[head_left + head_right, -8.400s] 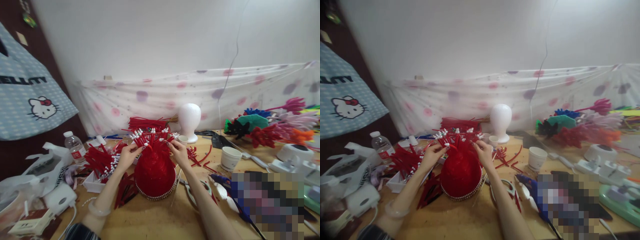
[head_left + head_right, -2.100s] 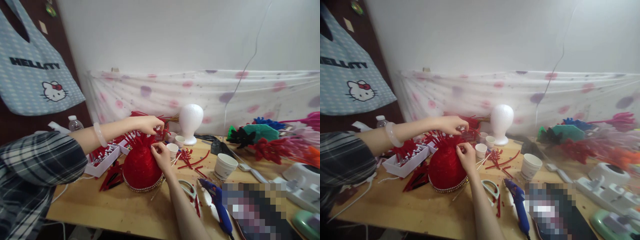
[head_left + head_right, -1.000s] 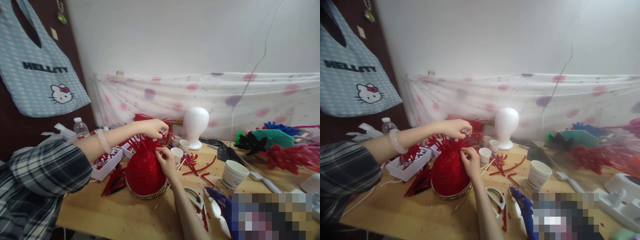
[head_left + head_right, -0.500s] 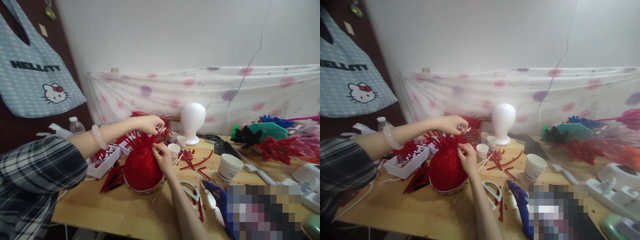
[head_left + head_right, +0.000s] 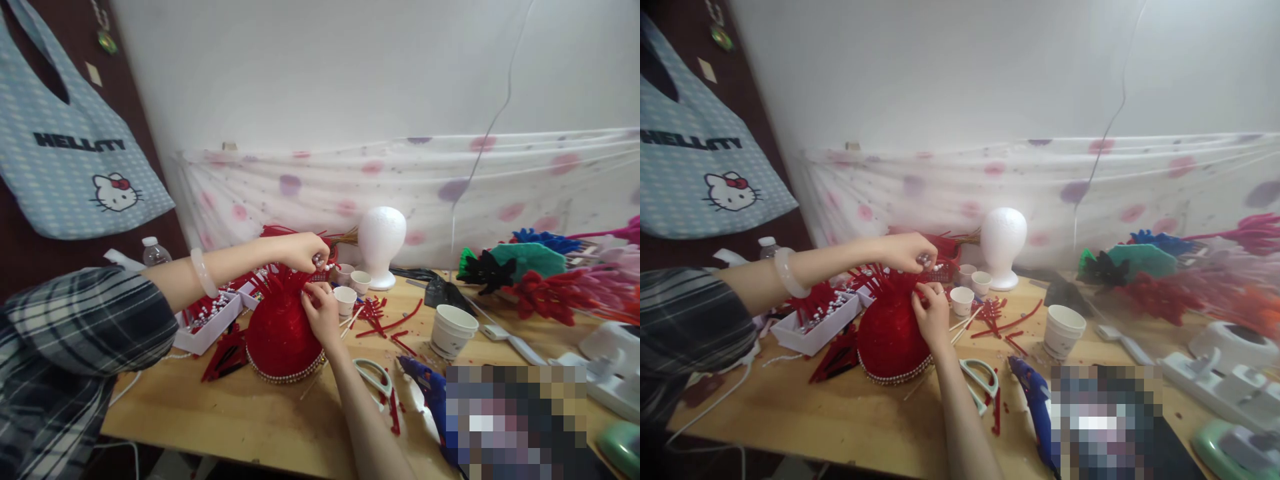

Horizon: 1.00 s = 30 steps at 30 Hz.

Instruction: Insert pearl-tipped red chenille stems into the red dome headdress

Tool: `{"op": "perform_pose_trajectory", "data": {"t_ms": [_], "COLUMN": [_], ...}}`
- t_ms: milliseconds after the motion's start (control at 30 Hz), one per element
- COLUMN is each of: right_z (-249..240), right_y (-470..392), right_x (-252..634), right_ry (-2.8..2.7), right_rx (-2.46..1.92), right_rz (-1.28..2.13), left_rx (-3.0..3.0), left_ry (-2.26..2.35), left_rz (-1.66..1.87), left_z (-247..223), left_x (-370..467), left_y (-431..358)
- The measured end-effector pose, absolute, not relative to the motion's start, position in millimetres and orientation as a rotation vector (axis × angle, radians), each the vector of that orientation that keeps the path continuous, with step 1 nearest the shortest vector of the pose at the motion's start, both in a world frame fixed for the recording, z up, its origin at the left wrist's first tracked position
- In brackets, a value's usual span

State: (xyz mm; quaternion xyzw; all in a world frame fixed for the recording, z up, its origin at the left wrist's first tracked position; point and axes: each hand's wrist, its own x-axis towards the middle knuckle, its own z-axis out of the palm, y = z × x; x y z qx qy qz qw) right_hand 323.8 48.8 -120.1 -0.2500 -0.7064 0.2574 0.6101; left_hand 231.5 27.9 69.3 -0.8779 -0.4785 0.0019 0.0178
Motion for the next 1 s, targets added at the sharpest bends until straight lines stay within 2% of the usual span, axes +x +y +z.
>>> {"op": "perform_pose_trajectory", "data": {"t_ms": [167, 233, 267, 333, 400, 433, 533, 633, 733, 1000], "right_z": [-122.0, -121.9, -121.5, -120.3, -119.1, -118.6, -118.5, -119.3, -119.6, -124.2], "right_y": [47.8, 47.8, 47.8, 48.0, 47.9, 47.8, 47.4, 47.1, 46.1, 37.9], "right_x": [324.2, 325.3, 325.9, 327.2, 328.3, 328.8, 330.1, 331.6, 333.5, 335.5], "right_ry": [-1.625, -1.628, -1.630, -1.631, -1.630, -1.629, -1.624, -1.609, -1.584, -1.495], "right_rx": [-0.577, -0.579, -0.580, -0.587, -0.599, -0.607, -0.640, -0.687, -0.731, -0.810], "right_rz": [0.613, 0.624, 0.629, 0.638, 0.644, 0.646, 0.657, 0.675, 0.708, 0.848], "left_rx": [-2.704, -2.680, -2.639, -2.422, -2.051, -1.926, -1.899, -1.916, -1.882, -1.929], "left_ry": [-1.454, -1.434, -1.417, -1.328, -1.224, -1.203, -1.316, -1.651, -1.934, -1.939], "left_rz": [-0.092, -0.268, -0.456, -1.077, -1.633, -1.787, -1.827, -1.830, -1.943, -2.120], "left_z": [83.0, 86.1, 83.6, 66.5, 33.2, 12.3, -50.2, -90.0, -107.2, -127.6], "left_x": [228.2, 224.2, 221.7, 215.7, 207.2, 201.5, 178.1, 149.0, 126.6, 143.0], "left_y": [27.9, 19.1, 10.6, -14.9, -47.2, -62.8, -92.8, -89.6, -65.6, -31.4]}}
